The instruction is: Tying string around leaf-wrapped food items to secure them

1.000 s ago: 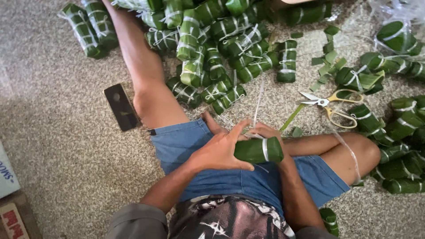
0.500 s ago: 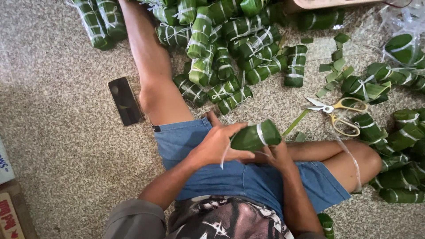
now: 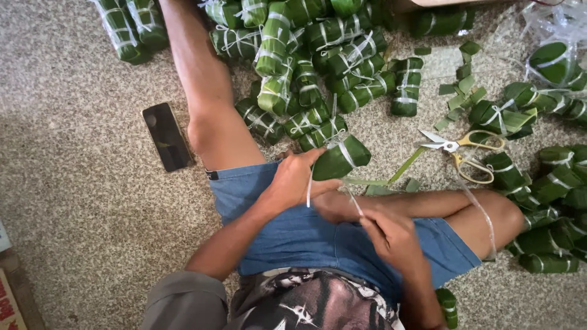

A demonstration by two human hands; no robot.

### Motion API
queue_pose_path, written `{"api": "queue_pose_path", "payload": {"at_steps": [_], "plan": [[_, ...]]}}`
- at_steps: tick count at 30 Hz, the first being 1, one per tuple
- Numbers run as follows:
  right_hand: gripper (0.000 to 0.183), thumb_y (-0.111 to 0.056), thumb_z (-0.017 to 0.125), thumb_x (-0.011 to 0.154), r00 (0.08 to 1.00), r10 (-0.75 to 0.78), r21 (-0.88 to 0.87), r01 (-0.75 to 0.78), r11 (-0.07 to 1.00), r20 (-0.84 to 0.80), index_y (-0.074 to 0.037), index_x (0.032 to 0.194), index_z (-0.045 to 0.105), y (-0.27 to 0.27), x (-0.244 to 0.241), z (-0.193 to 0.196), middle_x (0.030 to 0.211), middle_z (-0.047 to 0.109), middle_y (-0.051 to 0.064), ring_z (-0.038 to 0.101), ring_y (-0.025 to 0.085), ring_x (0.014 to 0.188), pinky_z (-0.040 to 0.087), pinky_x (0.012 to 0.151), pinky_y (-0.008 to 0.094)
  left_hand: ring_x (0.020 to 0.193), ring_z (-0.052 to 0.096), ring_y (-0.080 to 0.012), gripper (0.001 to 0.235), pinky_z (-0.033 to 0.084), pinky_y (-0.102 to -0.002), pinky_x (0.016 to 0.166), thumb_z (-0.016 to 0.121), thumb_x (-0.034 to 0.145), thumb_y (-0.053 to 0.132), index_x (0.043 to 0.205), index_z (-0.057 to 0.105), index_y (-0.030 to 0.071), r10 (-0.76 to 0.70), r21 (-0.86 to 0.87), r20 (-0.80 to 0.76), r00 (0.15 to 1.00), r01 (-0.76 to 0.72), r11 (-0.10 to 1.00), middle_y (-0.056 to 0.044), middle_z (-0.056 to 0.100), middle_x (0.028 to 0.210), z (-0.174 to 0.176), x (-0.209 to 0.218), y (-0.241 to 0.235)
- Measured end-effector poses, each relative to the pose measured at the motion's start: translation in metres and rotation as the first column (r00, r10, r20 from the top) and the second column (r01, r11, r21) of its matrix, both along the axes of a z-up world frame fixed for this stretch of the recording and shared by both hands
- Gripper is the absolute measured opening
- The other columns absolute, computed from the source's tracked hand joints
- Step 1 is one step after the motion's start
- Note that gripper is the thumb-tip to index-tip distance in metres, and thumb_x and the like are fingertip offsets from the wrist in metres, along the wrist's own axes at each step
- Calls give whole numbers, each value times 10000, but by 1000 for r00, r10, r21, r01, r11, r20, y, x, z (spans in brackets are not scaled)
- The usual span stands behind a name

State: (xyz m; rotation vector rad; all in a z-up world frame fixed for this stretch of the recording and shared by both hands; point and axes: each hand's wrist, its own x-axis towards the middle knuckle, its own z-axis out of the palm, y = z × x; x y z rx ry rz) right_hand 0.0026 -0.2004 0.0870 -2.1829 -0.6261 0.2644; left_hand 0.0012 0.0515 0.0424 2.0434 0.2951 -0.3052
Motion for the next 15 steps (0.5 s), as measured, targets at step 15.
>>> {"api": "queue_pose_path", "payload": {"at_steps": [15], "plan": [[234,-341,672,960,815,580,-21,-580,814,-7,-158,840,753,35,121,73,633,624,-30,567,121,448,463,412,220,857,755,-380,572,608,-550,737,794,699,529,1101,715,130,-540,111,114,834,529,841,-132,773,936,3,-28,-36]]}}
